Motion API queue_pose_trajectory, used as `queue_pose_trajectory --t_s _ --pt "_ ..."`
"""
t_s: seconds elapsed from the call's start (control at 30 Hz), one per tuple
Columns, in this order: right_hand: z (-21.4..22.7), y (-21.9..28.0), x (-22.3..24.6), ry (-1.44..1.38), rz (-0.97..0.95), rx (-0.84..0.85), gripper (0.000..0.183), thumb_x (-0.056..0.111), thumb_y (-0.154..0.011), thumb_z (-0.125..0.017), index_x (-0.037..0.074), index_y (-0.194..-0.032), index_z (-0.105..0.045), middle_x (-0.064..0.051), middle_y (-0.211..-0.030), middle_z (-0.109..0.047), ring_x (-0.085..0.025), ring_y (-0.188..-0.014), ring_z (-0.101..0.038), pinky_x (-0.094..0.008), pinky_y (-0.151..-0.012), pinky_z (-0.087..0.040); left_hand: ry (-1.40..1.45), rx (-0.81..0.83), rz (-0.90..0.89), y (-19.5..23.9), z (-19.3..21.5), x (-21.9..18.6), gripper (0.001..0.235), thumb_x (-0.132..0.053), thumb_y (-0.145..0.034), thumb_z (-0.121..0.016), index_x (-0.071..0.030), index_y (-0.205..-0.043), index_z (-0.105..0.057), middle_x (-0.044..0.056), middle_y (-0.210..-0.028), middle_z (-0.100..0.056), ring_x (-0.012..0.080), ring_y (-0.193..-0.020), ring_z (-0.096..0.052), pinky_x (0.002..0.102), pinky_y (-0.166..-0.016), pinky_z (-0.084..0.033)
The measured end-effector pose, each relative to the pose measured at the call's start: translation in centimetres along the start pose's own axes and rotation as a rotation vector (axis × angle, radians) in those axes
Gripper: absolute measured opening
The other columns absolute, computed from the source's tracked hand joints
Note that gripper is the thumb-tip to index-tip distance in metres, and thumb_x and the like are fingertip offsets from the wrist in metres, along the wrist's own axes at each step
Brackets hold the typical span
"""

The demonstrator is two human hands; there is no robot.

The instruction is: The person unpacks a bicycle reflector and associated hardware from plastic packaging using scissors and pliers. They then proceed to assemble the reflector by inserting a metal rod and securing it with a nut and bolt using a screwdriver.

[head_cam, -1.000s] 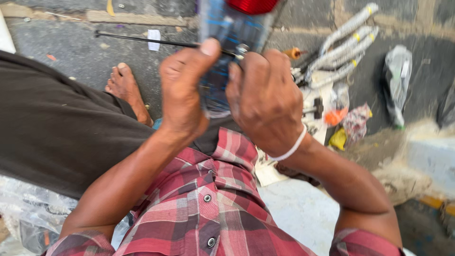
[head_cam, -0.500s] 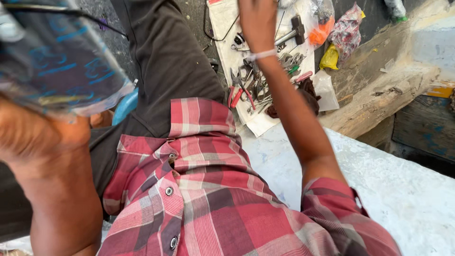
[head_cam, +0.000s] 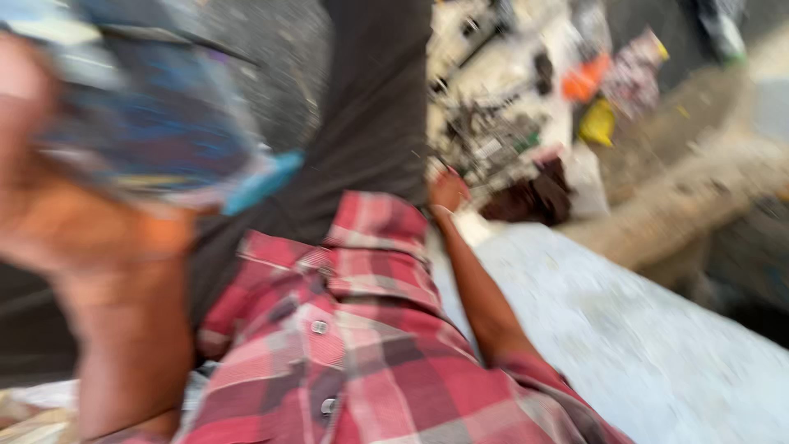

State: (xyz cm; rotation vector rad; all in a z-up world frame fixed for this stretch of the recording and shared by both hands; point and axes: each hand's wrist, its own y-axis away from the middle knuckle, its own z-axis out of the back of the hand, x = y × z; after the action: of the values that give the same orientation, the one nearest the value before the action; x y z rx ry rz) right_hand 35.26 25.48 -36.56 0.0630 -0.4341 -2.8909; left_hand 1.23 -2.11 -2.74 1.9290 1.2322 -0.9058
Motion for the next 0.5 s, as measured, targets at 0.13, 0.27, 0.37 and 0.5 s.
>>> queue_pose_trajectory --t_s 0.13,0.27,0.37,0.5 --pt "7.7 -4.0 -3.8 0.190 0.048 0.305 0.038 0.040 -0.089 -0.068 0.004 -0.098 -0.078 -0.024 -0.097 -0.074 -0.041 -0.090 -0.071 -0.051 -0.079 -0.055 0.114 0.086 0.029 -2.7 -2.4 -1.4 0.026 -0.001 -0.089 -0.078 0.003 -0.112 -0.067 0.012 -0.103 -0.071 0.0188 -0.091 -0.068 0.033 -0.089 -0.055" --pt "18.7 -9.7 -0.4 -0.636 0.086 0.199 0.024 0.011 -0.079 -0.079 0.002 -0.101 -0.074 -0.011 -0.082 -0.068 -0.019 -0.064 -0.060 -0.035 -0.057 -0.048 0.232 0.123 0.142 -2.8 -4.3 -1.6 0.031 0.006 -0.084 -0.079 0.004 -0.112 -0.068 0.012 -0.102 -0.074 0.0177 -0.088 -0.071 0.033 -0.086 -0.059" --pt "25.7 -11.0 3.2 -0.947 0.408 0.009 0.019 -0.003 -0.086 -0.076 0.000 -0.105 -0.071 -0.004 -0.087 -0.069 -0.014 -0.074 -0.068 -0.028 -0.068 -0.058 0.240 0.133 0.194 -2.7 -4.3 -1.5 0.030 0.005 -0.083 -0.079 0.005 -0.111 -0.069 0.012 -0.100 -0.075 0.0165 -0.085 -0.071 0.032 -0.083 -0.059" --pt "37.9 -8.3 7.4 -1.277 0.765 -0.100 0.025 -0.003 -0.099 -0.077 0.001 -0.122 -0.067 -0.009 -0.115 -0.066 -0.021 -0.099 -0.070 -0.034 -0.083 -0.065 0.262 0.133 0.154 -2.8 -4.0 -1.0 0.029 0.003 -0.084 -0.080 0.006 -0.110 -0.068 0.011 -0.098 -0.075 0.0152 -0.082 -0.071 0.032 -0.078 -0.059"
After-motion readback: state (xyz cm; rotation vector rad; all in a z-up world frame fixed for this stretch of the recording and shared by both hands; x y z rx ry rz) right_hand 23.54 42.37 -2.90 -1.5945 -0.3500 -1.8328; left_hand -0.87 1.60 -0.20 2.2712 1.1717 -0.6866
